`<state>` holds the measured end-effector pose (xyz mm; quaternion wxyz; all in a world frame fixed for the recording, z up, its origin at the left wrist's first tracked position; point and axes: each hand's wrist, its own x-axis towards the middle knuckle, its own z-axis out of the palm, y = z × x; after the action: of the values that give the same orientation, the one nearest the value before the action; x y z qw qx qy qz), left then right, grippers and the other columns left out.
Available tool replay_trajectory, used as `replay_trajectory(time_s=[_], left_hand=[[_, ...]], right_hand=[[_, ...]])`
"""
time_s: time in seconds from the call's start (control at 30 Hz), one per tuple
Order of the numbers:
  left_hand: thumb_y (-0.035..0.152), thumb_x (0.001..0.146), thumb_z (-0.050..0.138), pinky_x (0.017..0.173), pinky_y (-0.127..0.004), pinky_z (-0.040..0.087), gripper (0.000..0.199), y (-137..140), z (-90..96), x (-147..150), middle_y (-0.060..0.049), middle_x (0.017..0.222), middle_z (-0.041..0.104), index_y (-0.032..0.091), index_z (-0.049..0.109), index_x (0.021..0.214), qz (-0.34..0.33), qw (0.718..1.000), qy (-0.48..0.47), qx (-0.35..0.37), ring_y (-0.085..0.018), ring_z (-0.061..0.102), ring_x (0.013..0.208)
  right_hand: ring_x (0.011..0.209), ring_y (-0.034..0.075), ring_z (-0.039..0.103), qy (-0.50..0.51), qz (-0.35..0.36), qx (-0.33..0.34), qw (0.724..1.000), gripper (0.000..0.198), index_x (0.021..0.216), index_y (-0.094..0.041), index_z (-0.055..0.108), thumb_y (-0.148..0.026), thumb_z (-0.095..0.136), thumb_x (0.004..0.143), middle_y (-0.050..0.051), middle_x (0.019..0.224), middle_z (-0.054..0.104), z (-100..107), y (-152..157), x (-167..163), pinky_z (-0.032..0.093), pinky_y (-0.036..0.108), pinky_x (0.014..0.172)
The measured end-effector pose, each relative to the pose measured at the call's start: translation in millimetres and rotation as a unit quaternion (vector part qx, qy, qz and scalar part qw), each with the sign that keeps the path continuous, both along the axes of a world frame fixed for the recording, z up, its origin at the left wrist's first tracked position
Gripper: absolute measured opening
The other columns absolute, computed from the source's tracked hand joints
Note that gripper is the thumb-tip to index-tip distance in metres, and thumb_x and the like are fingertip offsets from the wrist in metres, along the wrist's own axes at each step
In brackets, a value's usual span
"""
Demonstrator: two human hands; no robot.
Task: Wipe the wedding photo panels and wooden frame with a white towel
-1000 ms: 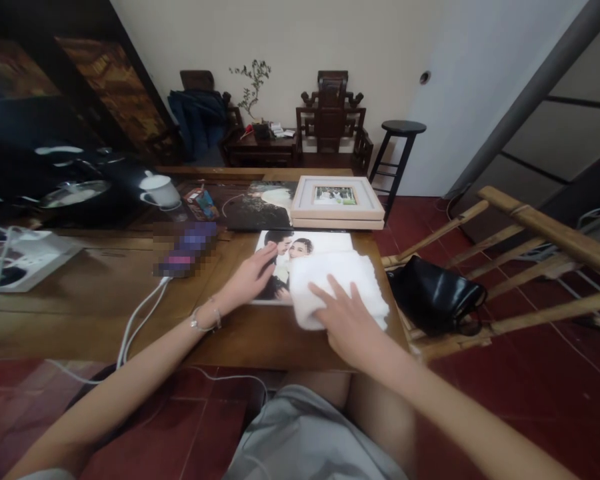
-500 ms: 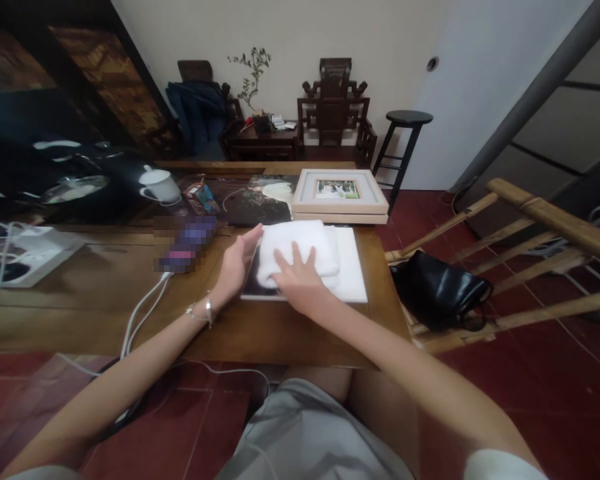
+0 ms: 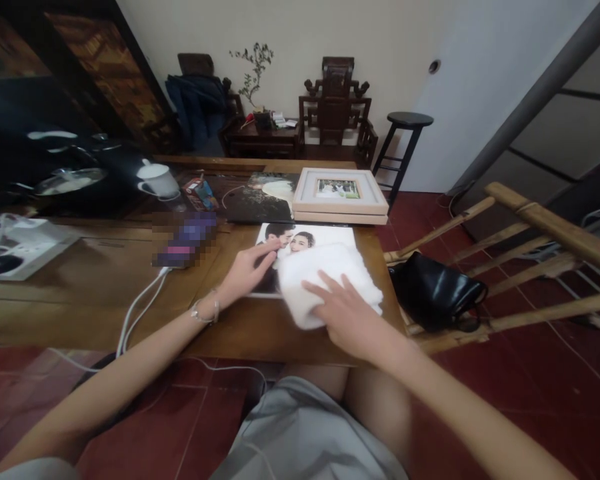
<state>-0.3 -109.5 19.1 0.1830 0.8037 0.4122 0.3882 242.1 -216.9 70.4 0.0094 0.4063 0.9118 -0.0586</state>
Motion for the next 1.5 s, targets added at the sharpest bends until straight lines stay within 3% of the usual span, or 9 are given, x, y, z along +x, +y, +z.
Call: replay_trajectory(time_s=[0.17, 0.3, 0.5, 0.7, 0.93, 1.1, 1.17, 1.27, 1.5], left_hand=[[0.029, 0.089, 0.055, 0.106, -0.043, 0.045, 0.034, 0, -0.8, 0, -0.008, 0.126, 0.064, 0.016, 0.067, 0.118, -0.005, 1.0, 0.02, 0.012, -0.025, 0.06, 0.119], [0.029, 0.088, 0.055, 0.109, -0.043, 0.042, 0.035, 2, -4.1, -1, -0.009, 0.126, 0.063, 0.015, 0.068, 0.117, -0.014, 0.999, 0.029, 0.013, -0.025, 0.057, 0.122], [0.026, 0.089, 0.056, 0.101, -0.039, 0.048, 0.029, 2, -3.2, -3, -0.008, 0.119, 0.069, 0.017, 0.07, 0.112, -0.02, 0.999, 0.042, 0.004, -0.025, 0.064, 0.112], [0.026, 0.089, 0.057, 0.097, -0.038, 0.05, 0.028, 1, -2.0, -3, -0.009, 0.114, 0.071, 0.016, 0.07, 0.111, -0.019, 0.999, 0.044, 0.002, -0.025, 0.067, 0.106], [0.028, 0.089, 0.055, 0.109, -0.041, 0.041, 0.033, 2, -5.4, -2, -0.01, 0.127, 0.063, 0.014, 0.068, 0.116, -0.025, 0.999, 0.037, 0.01, -0.025, 0.055, 0.124], [0.025, 0.09, 0.053, 0.111, -0.043, 0.039, 0.036, 1, -3.7, -1, -0.012, 0.132, 0.059, 0.012, 0.065, 0.121, -0.014, 0.999, 0.032, 0.012, -0.025, 0.052, 0.128], [0.025, 0.091, 0.05, 0.112, -0.045, 0.036, 0.037, 0, -3.1, -1, -0.013, 0.136, 0.055, 0.012, 0.063, 0.123, -0.004, 0.999, 0.03, 0.01, -0.026, 0.047, 0.132], [0.027, 0.092, 0.047, 0.113, -0.044, 0.034, 0.042, 1, -3.5, -1, -0.014, 0.14, 0.051, 0.011, 0.058, 0.129, -0.005, 0.999, 0.038, 0.003, -0.026, 0.042, 0.135], [0.033, 0.093, 0.047, 0.113, -0.044, 0.034, 0.048, 2, -5.4, -2, -0.017, 0.142, 0.049, 0.008, 0.055, 0.133, -0.009, 0.998, 0.063, 0.0, -0.026, 0.043, 0.135]], right_hand=[[0.137, 0.033, 0.035, 0.02, -0.104, 0.024, 0.994, 0.048, 0.106, -0.016, 0.067, 0.003, 0.042, 0.069, 0.013, 0.14, 0.051, 4, 49, 8, 0.036, 0.051, 0.104], [0.097, 0.027, 0.062, 0.05, -0.111, 0.002, 0.993, 0.033, 0.099, -0.014, 0.066, -0.005, 0.042, 0.078, 0.015, 0.103, 0.069, 23, 95, -14, 0.046, 0.033, 0.078], [0.082, 0.019, 0.059, 0.058, -0.005, -0.059, 0.997, 0.028, 0.094, -0.014, 0.064, -0.005, 0.048, 0.074, 0.01, 0.098, 0.069, 47, 138, -74, 0.035, 0.025, 0.063], [0.08, 0.019, 0.057, -0.008, -0.017, -0.076, 0.997, 0.026, 0.096, -0.014, 0.065, -0.007, 0.049, 0.076, 0.011, 0.102, 0.067, 55, 147, -96, 0.03, 0.026, 0.059], [0.083, 0.022, 0.06, -0.001, -0.056, -0.048, 0.997, 0.025, 0.091, -0.014, 0.066, -0.007, 0.047, 0.076, 0.011, 0.093, 0.069, 49, 136, -25, 0.038, 0.027, 0.067], [0.112, 0.029, 0.058, -0.005, -0.113, -0.007, 0.994, 0.046, 0.107, -0.011, 0.064, 0.002, 0.041, 0.07, 0.016, 0.109, 0.068, 21, 115, 30, 0.045, 0.036, 0.089], [0.132, 0.033, 0.042, 0.006, -0.124, 0.011, 0.992, 0.048, 0.109, -0.011, 0.064, 0.003, 0.041, 0.068, 0.019, 0.127, 0.06, 6, 93, 37, 0.04, 0.045, 0.101], [0.143, 0.039, 0.02, 0.003, -0.114, 0.032, 0.993, 0.044, 0.097, -0.012, 0.067, 0.006, 0.039, 0.067, 0.013, 0.152, 0.036, -11, 49, 35, 0.027, 0.063, 0.108], [0.144, 0.039, 0.015, 0.003, -0.07, 0.012, 0.997, 0.043, 0.081, -0.014, 0.068, 0.009, 0.039, 0.06, 0.008, 0.154, 0.033, -10, -41, 24, 0.025, 0.068, 0.109]])
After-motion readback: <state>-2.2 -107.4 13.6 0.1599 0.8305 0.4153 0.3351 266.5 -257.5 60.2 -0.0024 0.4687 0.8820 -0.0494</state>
